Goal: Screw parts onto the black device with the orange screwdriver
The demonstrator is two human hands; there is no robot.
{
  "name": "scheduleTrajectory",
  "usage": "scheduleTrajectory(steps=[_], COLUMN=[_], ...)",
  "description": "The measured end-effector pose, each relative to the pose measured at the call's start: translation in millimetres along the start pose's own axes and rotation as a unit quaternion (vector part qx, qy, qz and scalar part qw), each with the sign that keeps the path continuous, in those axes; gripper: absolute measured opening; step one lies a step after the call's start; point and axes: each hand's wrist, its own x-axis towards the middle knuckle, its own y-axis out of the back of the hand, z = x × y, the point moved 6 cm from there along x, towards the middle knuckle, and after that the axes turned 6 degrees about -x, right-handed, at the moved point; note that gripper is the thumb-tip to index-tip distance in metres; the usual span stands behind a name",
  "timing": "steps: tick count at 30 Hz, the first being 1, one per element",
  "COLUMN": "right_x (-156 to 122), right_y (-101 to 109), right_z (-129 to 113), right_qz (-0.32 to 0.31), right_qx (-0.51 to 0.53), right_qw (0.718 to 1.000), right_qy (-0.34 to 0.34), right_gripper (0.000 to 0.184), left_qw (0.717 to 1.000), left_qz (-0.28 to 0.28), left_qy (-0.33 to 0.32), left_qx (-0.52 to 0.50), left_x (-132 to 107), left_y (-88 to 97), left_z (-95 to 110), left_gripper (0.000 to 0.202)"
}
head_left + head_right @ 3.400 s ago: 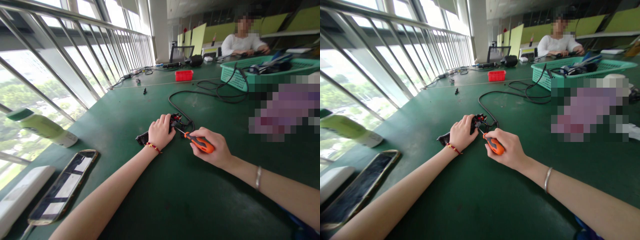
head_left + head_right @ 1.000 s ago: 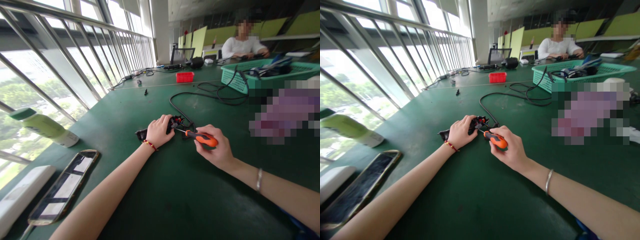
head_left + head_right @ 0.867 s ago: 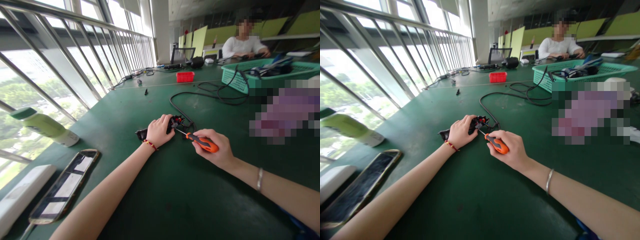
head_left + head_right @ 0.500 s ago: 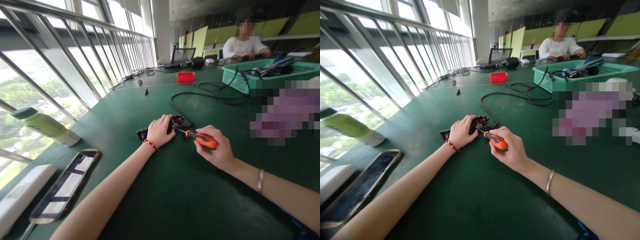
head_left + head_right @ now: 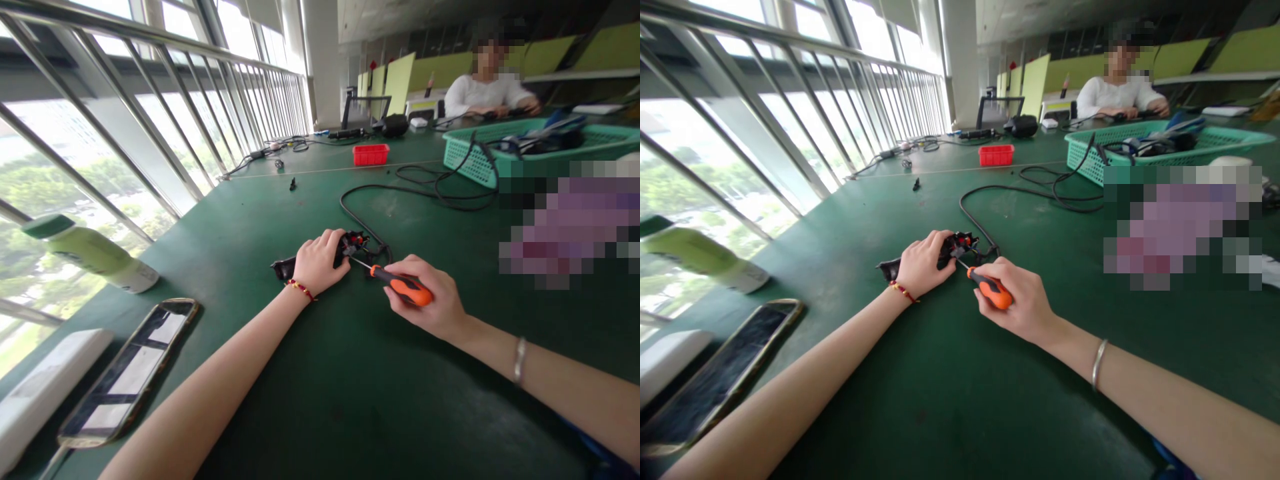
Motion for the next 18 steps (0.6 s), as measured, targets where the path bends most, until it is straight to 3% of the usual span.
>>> scheduleTrajectory(steps=[7,18], right_x=[2.3,3.0], right_y=[0.5,-3.1], right_z=[1.8,-1.3], right_qz=[-0.013,-0.038], right_qx=[-0.003,0.031], right_qw=[1.000,0.999], right_qy=[-0.022,0.004], right_gripper=[0.006,0.005], left_qw=[1.000,1.000], left_qz=[0.000,0.001], left_qy=[-0.001,-0.002], left_qx=[-0.002,-0.003], left_x=[0.2,0.0], left_y=[0.1,-0.1], left_z=[0.1,-0.2], left_gripper=[0.043,0.043])
